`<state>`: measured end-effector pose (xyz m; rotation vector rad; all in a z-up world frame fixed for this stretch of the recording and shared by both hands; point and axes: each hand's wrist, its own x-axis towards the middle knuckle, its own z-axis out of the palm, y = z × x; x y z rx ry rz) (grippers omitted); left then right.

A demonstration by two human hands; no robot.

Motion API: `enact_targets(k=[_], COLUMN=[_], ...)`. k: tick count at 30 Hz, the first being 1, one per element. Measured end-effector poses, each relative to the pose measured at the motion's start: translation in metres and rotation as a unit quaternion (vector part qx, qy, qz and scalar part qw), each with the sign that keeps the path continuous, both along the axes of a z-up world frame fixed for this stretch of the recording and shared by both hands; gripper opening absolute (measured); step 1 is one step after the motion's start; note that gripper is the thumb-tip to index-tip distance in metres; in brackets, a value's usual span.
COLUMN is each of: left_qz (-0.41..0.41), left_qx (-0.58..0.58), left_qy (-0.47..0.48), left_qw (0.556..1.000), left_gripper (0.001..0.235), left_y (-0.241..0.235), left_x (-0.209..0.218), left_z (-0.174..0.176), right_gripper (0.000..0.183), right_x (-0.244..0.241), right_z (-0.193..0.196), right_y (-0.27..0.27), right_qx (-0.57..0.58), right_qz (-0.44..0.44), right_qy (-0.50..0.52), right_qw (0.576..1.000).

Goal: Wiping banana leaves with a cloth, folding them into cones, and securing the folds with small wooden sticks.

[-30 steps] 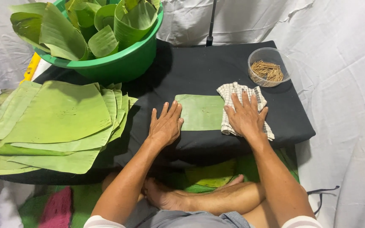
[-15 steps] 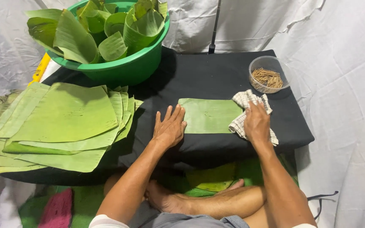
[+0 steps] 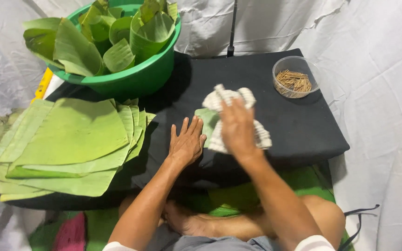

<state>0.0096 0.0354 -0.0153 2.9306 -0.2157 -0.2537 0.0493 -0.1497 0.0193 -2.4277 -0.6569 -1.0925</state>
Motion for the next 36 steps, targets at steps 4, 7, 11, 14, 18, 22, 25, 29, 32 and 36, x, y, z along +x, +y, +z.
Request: enact_targets(k=[4,7,11,14,18,22,25,29,32,36], left_qz=[-0.013,-0.007,-0.007,-0.01,-0.016,-0.006,-0.004,0.003,0.002,0.003], left_qx=[0.038,0.014,-0.055,-0.055,0.007,0.042,0.037,-0.004,-0.007,-0.005], left_qy=[-0.074,-0.043,-0.044,-0.072,-0.078,-0.096,-0.083,-0.014,-0.01,-0.004], left_qw=[0.996,0.999,0.998,0.996,0.997,0.995,0.996,1.0,1.0,1.0], left_gripper=[0.058,0.061,0.059,0.059,0.057,0.056,0.058,0.062,0.062,0.062], left_y=[0.004,0.002,0.0,0.002,0.004,0.005,0.005,0.004,0.004,0.002], left_x=[0.005,0.005,0.002,0.001,0.0,0.006,0.005,0.004,0.005,0.003], left_z=[-0.025,-0.016,0.0,-0.006,-0.011,-0.033,-0.029,-0.008,-0.006,-0.004], right_gripper=[0.031,0.037,0.044,0.046,0.033,0.045,0.049,0.052,0.053,0.05], right_x=[-0.033,-0.032,-0.062,-0.039,0.019,0.019,0.012,0.013,0.022,0.029], right_z=[0.051,0.096,0.163,0.117,-0.024,-0.087,-0.067,-0.045,-0.052,-0.064], right_y=[0.029,0.001,-0.004,0.01,0.031,0.035,0.027,0.002,-0.026,-0.065], right_qx=[-0.005,-0.004,0.086,0.144,0.038,-0.071,-0.096,-0.133,-0.141,-0.124], right_qz=[-0.014,-0.017,0.002,0.084,0.016,-0.019,-0.021,-0.052,-0.094,-0.131], right_qy=[0.063,-0.029,-0.035,0.061,0.124,0.246,0.325,0.362,0.365,0.344], right_qw=[0.998,0.999,0.996,0.984,0.991,0.966,0.941,0.921,0.915,0.922])
